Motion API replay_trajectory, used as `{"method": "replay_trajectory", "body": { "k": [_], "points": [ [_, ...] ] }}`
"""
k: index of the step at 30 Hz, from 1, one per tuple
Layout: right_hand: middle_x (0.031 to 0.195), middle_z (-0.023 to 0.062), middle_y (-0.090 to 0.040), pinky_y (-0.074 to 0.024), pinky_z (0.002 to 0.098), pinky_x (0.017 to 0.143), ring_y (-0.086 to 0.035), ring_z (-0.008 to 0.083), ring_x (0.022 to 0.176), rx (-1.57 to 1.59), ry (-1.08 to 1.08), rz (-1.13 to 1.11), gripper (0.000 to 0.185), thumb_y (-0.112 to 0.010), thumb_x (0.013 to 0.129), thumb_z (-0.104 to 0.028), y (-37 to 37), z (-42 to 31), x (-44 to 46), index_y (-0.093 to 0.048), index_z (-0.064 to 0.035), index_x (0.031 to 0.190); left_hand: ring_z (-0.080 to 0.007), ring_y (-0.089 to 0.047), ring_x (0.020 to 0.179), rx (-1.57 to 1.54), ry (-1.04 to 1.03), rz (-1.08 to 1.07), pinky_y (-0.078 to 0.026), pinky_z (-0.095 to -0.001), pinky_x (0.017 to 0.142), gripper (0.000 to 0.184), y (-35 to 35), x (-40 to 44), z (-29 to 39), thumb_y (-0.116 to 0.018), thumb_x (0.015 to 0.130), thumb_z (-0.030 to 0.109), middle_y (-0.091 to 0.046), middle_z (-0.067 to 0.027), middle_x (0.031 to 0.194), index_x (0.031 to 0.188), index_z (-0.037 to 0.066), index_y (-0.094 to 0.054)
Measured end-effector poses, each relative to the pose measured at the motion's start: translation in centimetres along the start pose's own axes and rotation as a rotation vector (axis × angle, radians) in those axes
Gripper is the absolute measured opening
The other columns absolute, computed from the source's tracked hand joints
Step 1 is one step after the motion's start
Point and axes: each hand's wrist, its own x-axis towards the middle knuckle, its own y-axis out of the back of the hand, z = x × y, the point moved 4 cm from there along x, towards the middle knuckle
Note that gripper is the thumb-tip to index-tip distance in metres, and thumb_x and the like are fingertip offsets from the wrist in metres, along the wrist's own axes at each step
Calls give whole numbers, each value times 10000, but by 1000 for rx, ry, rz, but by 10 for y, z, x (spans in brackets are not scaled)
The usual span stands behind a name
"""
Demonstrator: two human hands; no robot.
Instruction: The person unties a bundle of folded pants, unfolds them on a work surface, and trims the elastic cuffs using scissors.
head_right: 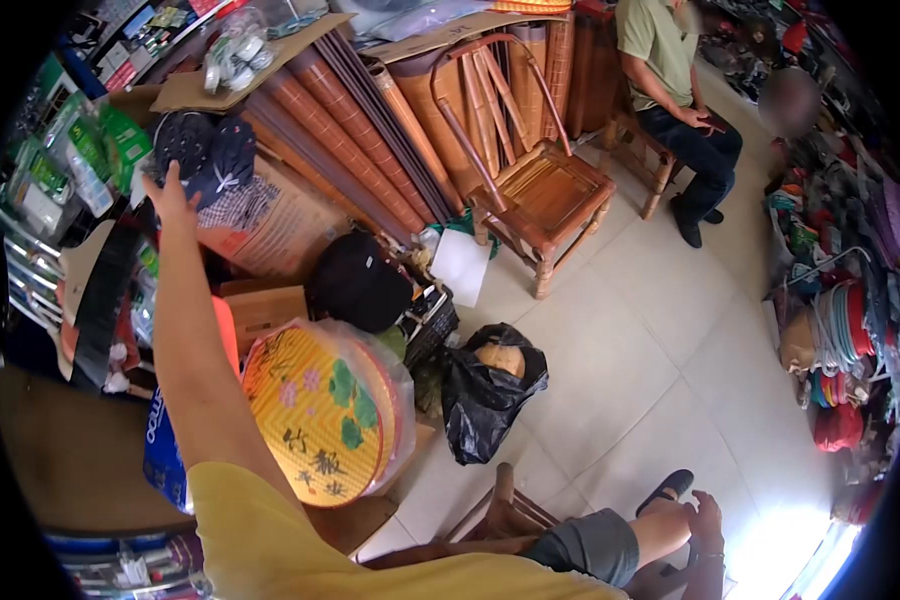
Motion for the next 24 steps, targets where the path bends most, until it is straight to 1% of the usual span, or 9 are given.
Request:
{"method": "replay_trajectory", "body": {
  "k": [1, 2, 3, 6, 11, 14, 17, 18, 24],
  "points": [
    [1101, 204, -648, -535, 390, 811, -658, 319, 931, 15, -9, 14, 417, -698, 782, -210, -6, 10, -15, -633, -32, 1154, -343, -308, 1311, 96, 15, -17, -407, -602, 867, 918, -5, 3, 9, -708, 826, 244, -216, -89, 1523, 1512, 285, -98],
    [1061, 203, -661, -541, 378, 786, -666, 294, 895, 24, -16, 26, 382, -699, 779, -192, -13, 23, -29, -645, -24, 1117, -323, -447, 1179, 162, 52, -58, -519, -508, 715, 866, -11, 6, 12, -738, 788, 224, -328, -79, 1451, 1475, 241, -210],
    [1031, 187, -671, -538, 365, 774, -662, 285, 881, -94, -45, 125, 296, -682, 785, -156, 18, 18, -14, -665, -8, 1041, -323, -447, 1179, 72, 117, -34, -519, -508, 715, 866, -27, 21, -45, -738, 788, 224, -328, -79, 1451, 1475, 241, -210],
    [1000, 157, -682, -529, 357, 784, -656, 284, 892, 16, -71, -26, 218, -677, 784, -129, -14, 22, -46, -679, -15, 970, -308, -535, 1043, 136, -44, 51, -574, -408, 587, 734, -12, 43, -67, -820, 702, 235, -430, -154, 1306, 1260, 163, -349],
    [1008, 151, -684, -529, 376, 816, -657, 304, 925, -149, -86, 5, 241, -697, 783, -173, -35, 15, -59, -689, -44, 986, -327, -519, 998, -162, 146, 24, -585, -470, 673, 686, 1, 36, -52, -725, 779, 495, -459, -155, 1187, 1223, 90, -395],
    [1012, 170, -682, -534, 353, 811, -665, 269, 917, -13, -106, -14, 346, -697, 786, -196, -36, 0, -58, -661, -32, 1088, -347, -473, 1069, -412, 333, 103, -545, -587, 772, 532, -4, 34, -51, -687, 853, 323, -441, -178, 1213, 1239, 50, -445],
    [1010, 176, -683, -537, 350, 805, -668, 269, 909, 27, -123, -2, 364, -688, 788, -200, -38, -6, -58, -653, -25, 1106, -350, -460, 1082, -621, 452, 2, -513, -617, 833, 554, -10, 57, -71, -696, 843, 267, -426, -183, 1242, 1284, 65, -429],
    [1011, 178, -683, -538, 350, 802, -669, 274, 912, 46, -130, -2, 371, -683, 789, -205, -39, -5, -59, -651, -21, 1111, -355, -452, 1102, -665, 586, 141, -484, -636, 874, 536, -13, 49, -64, -687, 837, 207, -424, -179, 1266, 1291, 75, -434],
    [1014, 184, -685, -544, 348, 802, -675, 277, 924, 34, -116, -19, 376, -667, 799, -231, -46, -10, -67, -656, -1, 1096, -373, -516, 1079, -980, 796, -21, -433, -598, 987, 439, -10, 48, -73, -645, 822, 95, -508, -204, 1157, 1229, 32, -494]
  ]
}}
